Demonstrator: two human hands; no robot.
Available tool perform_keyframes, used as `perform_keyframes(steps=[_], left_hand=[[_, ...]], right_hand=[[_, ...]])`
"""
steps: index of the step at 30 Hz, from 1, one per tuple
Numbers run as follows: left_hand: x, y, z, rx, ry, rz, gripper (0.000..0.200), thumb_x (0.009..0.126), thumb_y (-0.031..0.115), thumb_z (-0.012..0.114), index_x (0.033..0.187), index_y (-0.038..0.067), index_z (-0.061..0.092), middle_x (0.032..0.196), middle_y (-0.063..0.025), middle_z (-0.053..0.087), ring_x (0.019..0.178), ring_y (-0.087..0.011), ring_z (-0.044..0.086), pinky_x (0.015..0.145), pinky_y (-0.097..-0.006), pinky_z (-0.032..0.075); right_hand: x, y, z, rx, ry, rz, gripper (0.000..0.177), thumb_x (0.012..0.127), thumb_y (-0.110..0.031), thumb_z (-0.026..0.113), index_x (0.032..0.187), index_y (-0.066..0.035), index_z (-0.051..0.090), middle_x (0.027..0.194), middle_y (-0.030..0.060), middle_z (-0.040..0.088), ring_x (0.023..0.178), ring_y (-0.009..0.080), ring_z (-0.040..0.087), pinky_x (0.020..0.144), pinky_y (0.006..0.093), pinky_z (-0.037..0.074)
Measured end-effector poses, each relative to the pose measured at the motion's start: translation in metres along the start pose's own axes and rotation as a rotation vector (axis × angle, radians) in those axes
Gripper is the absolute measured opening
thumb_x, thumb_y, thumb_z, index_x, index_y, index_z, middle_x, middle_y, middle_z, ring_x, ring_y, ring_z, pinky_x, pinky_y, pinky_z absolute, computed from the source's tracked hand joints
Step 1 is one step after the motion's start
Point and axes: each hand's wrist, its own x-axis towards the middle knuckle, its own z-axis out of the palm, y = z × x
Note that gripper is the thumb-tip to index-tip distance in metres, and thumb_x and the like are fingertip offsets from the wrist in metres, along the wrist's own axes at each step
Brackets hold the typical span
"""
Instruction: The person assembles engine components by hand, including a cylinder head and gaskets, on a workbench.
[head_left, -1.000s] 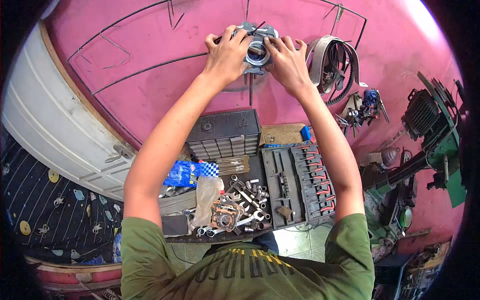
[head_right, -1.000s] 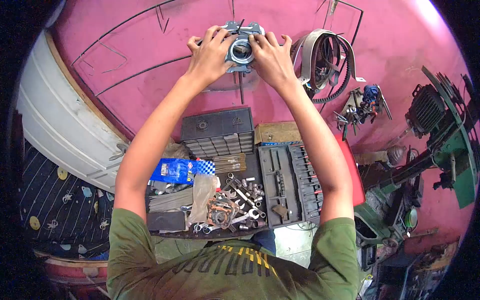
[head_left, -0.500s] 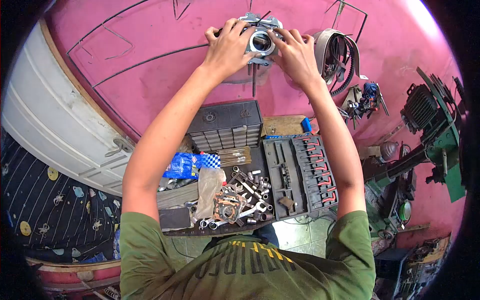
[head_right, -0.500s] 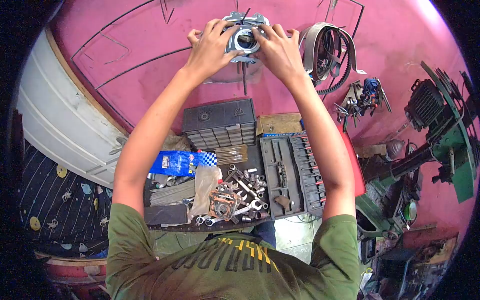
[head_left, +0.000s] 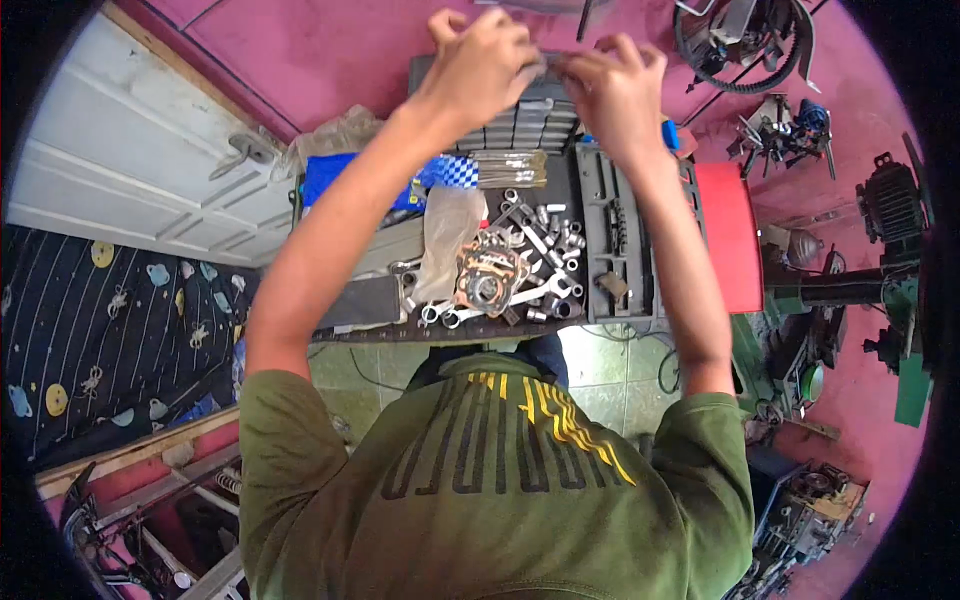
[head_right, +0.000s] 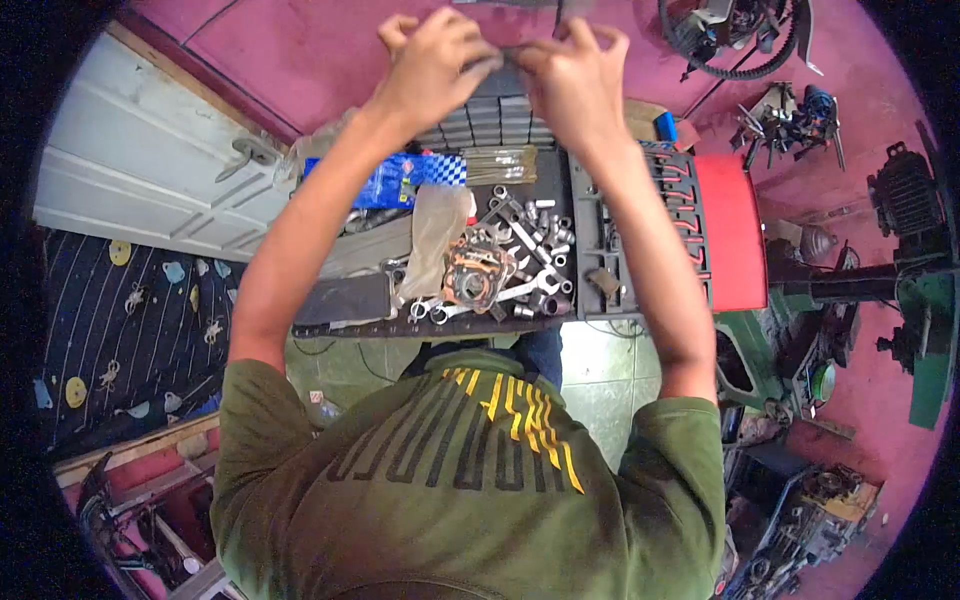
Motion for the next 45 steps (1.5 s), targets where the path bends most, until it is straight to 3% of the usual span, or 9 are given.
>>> perform_keyframes(steps=[1, 7, 13, 15, 22, 25, 33, 38, 45], left_hand=[[-0.023, 0.005, 0.009, -0.02, -0.062, -0.025, 0.014, 0.087, 0.028, 0.073, 0.096, 0.019, 0.081, 0.102, 0.0039, 0.069, 0.112, -0.0166, 0.059, 0.097, -0.0558, 0.029], [-0.16, 0.04, 0.058, -0.19, -0.358, -0.165, 0.016, 0.087, 0.026, 0.074, 0.097, 0.016, 0.081, 0.102, 0.0019, 0.07, 0.114, -0.0193, 0.057, 0.095, -0.0543, 0.032], [-0.262, 0.084, 0.08, -0.369, -0.531, -0.228, 0.014, 0.087, 0.025, 0.075, 0.094, 0.014, 0.08, 0.097, 0.0016, 0.069, 0.108, -0.0211, 0.056, 0.092, -0.0518, 0.033], [-0.282, 0.095, 0.078, -0.368, -0.573, -0.209, 0.03, 0.083, 0.027, 0.079, 0.11, 0.015, 0.077, 0.11, 0.0014, 0.067, 0.117, -0.0211, 0.054, 0.094, -0.052, 0.033], [-0.286, 0.11, 0.063, -0.318, -0.683, -0.22, 0.065, 0.072, 0.032, 0.087, 0.13, 0.013, 0.067, 0.127, -0.0001, 0.059, 0.127, -0.0224, 0.05, 0.099, -0.0552, 0.036], [-0.292, 0.108, 0.063, -0.31, -0.703, -0.188, 0.077, 0.07, 0.03, 0.089, 0.139, 0.014, 0.062, 0.131, -0.002, 0.06, 0.127, -0.023, 0.05, 0.1, -0.0535, 0.033], [-0.298, 0.113, 0.063, -0.312, -0.739, -0.197, 0.074, 0.069, 0.026, 0.09, 0.138, 0.015, 0.062, 0.131, -0.0039, 0.058, 0.128, -0.0228, 0.049, 0.099, -0.0541, 0.034], [-0.295, 0.117, 0.061, -0.332, -0.733, -0.24, 0.07, 0.069, 0.025, 0.09, 0.133, 0.013, 0.064, 0.132, -0.0059, 0.057, 0.13, -0.0241, 0.049, 0.1, -0.0545, 0.034], [-0.298, 0.124, 0.065, -0.301, -0.674, -0.257, 0.062, 0.067, 0.016, 0.087, 0.123, 0.006, 0.063, 0.126, -0.0061, 0.056, 0.126, -0.0259, 0.049, 0.097, -0.0533, 0.034]], right_hand=[[-0.018, -0.015, 0.013, 0.124, -0.002, 0.043, 0.018, 0.074, -0.013, 0.074, 0.09, -0.018, 0.08, 0.092, -0.0033, 0.076, 0.104, 0.0221, 0.063, 0.096, 0.0537, 0.04], [-0.13, -0.105, 0.059, 0.278, -0.404, 0.228, 0.008, 0.08, -0.017, 0.077, 0.087, -0.018, 0.08, 0.087, 0.0005, 0.077, 0.103, 0.0237, 0.064, 0.094, 0.0556, 0.039], [-0.207, -0.172, 0.055, 0.317, -0.693, 0.383, 0.026, 0.079, -0.029, 0.083, 0.103, -0.021, 0.08, 0.093, -0.0026, 0.075, 0.105, 0.0246, 0.063, 0.096, 0.0568, 0.039], [-0.219, -0.186, 0.045, 0.278, -0.751, 0.413, 0.037, 0.075, -0.031, 0.086, 0.11, -0.022, 0.079, 0.106, -0.0023, 0.074, 0.11, 0.0253, 0.061, 0.097, 0.0574, 0.039], [-0.245, -0.213, 0.033, 0.294, -0.771, 0.554, 0.068, 0.064, -0.03, 0.091, 0.127, -0.017, 0.071, 0.122, 0.0017, 0.066, 0.119, 0.0272, 0.056, 0.1, 0.0627, 0.038], [-0.25, -0.219, 0.031, 0.169, -0.828, 0.483, 0.088, 0.058, -0.038, 0.095, 0.138, -0.022, 0.064, 0.134, 0.0006, 0.063, 0.123, 0.025, 0.056, 0.103, 0.064, 0.036], [-0.255, -0.224, 0.026, 0.196, -0.801, 0.468, 0.081, 0.06, -0.029, 0.092, 0.136, -0.018, 0.064, 0.138, 0.0019, 0.061, 0.125, 0.0273, 0.054, 0.103, 0.0649, 0.036], [-0.254, -0.227, 0.032, 0.213, -0.809, 0.509, 0.069, 0.063, -0.02, 0.088, 0.128, -0.016, 0.064, 0.127, 0.0044, 0.061, 0.12, 0.0275, 0.054, 0.098, 0.0637, 0.038], [-0.25, -0.222, 0.026, 0.304, -0.802, 0.487, 0.073, 0.062, -0.016, 0.089, 0.128, -0.01, 0.059, 0.12, 0.0075, 0.058, 0.118, 0.0284, 0.054, 0.099, 0.063, 0.037]])
